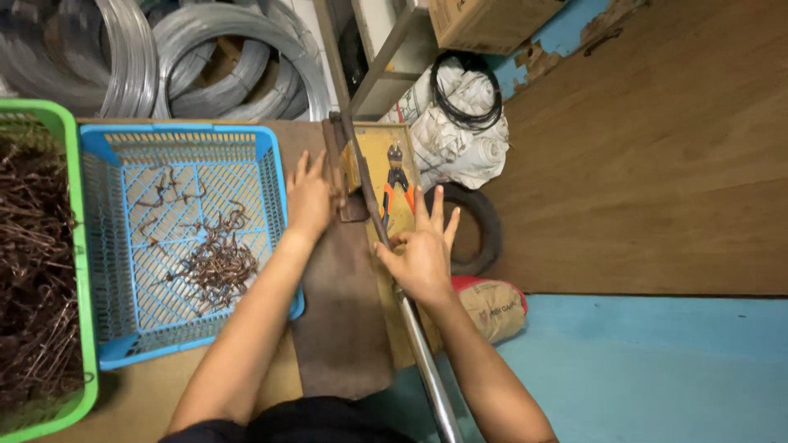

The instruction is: Bending small metal wire pieces into a specific shape using a manual bending jig and lever.

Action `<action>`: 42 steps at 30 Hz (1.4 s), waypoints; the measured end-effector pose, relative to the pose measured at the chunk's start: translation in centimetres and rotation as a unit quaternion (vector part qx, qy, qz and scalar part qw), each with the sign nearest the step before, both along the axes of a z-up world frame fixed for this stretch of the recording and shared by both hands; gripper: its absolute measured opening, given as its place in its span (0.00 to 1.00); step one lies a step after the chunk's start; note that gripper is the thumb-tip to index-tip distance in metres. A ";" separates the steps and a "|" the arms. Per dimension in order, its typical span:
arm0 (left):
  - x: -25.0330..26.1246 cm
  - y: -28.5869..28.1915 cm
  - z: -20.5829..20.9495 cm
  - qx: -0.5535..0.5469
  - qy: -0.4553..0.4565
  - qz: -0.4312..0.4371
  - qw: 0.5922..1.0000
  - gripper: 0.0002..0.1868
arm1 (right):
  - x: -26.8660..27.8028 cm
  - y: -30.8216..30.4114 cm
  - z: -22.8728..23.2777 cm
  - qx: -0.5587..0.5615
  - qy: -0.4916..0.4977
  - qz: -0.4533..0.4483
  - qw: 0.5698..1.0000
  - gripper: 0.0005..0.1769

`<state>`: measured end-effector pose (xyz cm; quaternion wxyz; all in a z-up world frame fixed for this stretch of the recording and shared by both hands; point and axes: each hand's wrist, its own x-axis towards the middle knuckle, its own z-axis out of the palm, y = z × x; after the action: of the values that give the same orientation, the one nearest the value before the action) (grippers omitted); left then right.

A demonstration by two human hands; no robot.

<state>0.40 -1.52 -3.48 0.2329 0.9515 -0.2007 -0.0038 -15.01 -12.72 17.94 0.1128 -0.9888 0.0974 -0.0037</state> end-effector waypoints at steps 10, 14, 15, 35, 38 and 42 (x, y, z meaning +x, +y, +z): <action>-6.7 4.3 5.1 -0.133 0.019 -0.031 0.990 0.08 | -0.9 -2.1 -6.0 0.007 0.022 -0.023 0.999 0.14; -9.4 8.5 8.2 -0.230 -0.093 -0.013 0.969 0.05 | -1.8 -2.4 -10.9 0.008 0.042 -0.040 0.998 0.14; -9.7 9.5 8.6 -0.242 -0.109 0.006 0.964 0.04 | -1.9 -2.3 -12.3 0.001 0.024 -0.044 0.999 0.13; -15.6 23.3 4.1 -0.161 0.074 0.097 0.979 0.10 | 2.7 13.0 -15.4 0.247 -0.108 0.333 0.904 0.07; -16.0 24.7 4.3 -0.132 0.034 0.146 0.980 0.14 | 4.1 16.9 -12.2 0.236 -0.185 0.345 0.889 0.08; -13.1 23.4 -4.0 -0.271 0.083 0.223 0.933 0.13 | 4.5 25.5 -10.6 0.267 -0.161 0.398 0.863 0.06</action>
<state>-12.70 21.92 -7.52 0.4924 0.8690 0.0434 0.0236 -10.48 12.83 7.31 0.3786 -0.8612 -0.3265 -0.0912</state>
